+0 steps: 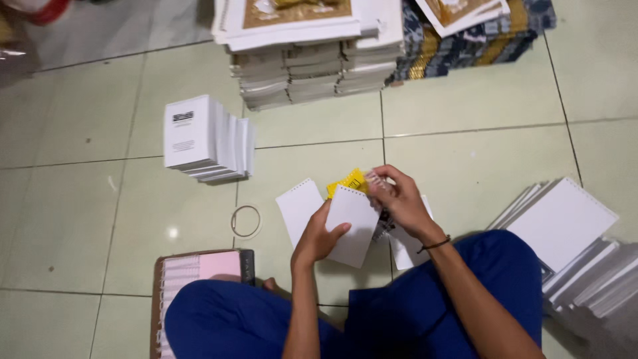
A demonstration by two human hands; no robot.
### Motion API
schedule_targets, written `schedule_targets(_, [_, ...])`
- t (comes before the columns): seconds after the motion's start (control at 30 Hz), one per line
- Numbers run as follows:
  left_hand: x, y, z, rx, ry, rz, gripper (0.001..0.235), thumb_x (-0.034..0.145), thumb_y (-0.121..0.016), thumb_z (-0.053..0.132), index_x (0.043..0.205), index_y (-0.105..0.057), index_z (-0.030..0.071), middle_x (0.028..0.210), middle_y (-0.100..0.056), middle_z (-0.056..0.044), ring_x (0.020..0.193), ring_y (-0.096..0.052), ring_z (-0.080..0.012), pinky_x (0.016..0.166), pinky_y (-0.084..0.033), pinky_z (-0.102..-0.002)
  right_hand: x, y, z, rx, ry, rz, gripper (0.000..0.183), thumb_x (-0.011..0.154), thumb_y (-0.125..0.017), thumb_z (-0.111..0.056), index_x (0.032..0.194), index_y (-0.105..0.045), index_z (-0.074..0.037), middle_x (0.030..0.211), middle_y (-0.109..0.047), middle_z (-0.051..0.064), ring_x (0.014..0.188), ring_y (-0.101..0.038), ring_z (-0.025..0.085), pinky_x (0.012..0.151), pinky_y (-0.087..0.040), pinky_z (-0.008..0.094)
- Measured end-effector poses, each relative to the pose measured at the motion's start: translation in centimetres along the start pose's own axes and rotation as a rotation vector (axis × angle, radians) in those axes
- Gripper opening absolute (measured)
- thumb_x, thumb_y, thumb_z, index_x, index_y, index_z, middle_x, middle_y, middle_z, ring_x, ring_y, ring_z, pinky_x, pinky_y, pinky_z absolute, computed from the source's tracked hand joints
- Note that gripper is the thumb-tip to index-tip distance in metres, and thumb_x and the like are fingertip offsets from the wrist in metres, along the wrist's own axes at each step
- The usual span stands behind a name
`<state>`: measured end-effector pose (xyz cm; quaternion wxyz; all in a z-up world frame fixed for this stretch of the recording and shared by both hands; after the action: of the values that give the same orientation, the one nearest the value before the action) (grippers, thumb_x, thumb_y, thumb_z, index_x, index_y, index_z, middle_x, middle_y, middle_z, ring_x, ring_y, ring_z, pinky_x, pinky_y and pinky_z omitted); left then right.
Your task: The person sits on the floor and assembles spiral-bound notebooks by hand. They pick up a stack of white paper sheets, align them, and insert a metal spiral binding wire through the pre-punched holes. After securing the binding, they place a yellow cover sheet on top of the assembled notebook and stack it with others.
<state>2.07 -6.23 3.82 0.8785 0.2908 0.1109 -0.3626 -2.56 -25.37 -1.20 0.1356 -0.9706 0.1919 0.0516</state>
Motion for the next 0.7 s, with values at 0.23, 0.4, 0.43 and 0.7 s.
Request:
schedule_targets(0.23, [2.0, -1.3, -2.3, -0.053, -0.070, -0.017, 0.065, 0.088, -0.076, 0.023, 0.146, -0.051, 0.004, 0.142, -0.061, -0.019, 0.140, -0.050, -0.0362, 0.119, -0.037, -0.051, 0.4, -1.2, -2.8, -0.694, 0.342, -0.113, 0.027, 0.093, -0.076, -0.018, 0.115, -0.074, -0.003, 0.096, -0.063, 0.013, 0.084, -0.067, 0.028, 0.077, -0.054, 0.038])
schedule_targets(0.4, [2.1, -1.6, -2.3, -0.259, -0.091, -0.044, 0.053, 0.086, -0.077, 0.013, 0.137, -0.062, 0.008, 0.126, -0.071, -0.012, 0.121, -0.063, -0.0277, 0.108, -0.046, -0.048, 0.8, -1.5, -2.1, -0.895, 0.533, -0.178, 0.029, 0.096, -0.074, -0.017, 0.120, -0.073, 0.000, 0.092, -0.059, 0.013, 0.085, -0.062, 0.026, 0.079, -0.053, 0.035])
schedule_targets(0.43, [2.1, -1.5, -2.0, -0.262, -0.086, -0.049, 0.053, 0.086, -0.077, 0.013, 0.137, -0.062, 0.008, 0.126, -0.071, -0.012, 0.121, -0.063, -0.0277, 0.108, -0.046, -0.048, 0.8, -1.5, -2.4, -0.896, 0.525, -0.178, 0.029, 0.096, -0.074, -0.017, 0.120, -0.073, 0.000, 0.092, -0.059, 0.013, 0.085, -0.062, 0.026, 0.079, -0.053, 0.035])
schedule_targets(0.7, [1.9, -1.5, -1.4, -0.225, -0.110, -0.063, 0.051, 0.086, -0.076, 0.013, 0.134, -0.062, 0.002, 0.120, -0.071, -0.019, 0.116, -0.064, -0.0384, 0.107, -0.044, -0.054, 1.2, -1.1, -4.7, -0.648, 0.254, -0.333, 0.024, 0.096, -0.070, -0.015, 0.116, -0.075, -0.003, 0.095, -0.070, 0.018, 0.085, -0.066, 0.031, 0.080, -0.051, 0.040])
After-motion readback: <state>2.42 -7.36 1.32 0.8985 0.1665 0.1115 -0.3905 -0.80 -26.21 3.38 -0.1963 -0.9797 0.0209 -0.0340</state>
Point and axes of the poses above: each hand's wrist, its own x-axis towards the middle knuckle, its own y-axis out of the back of the hand, z = x × y, the point moved 4 cm from there along x, towards the middle knuckle
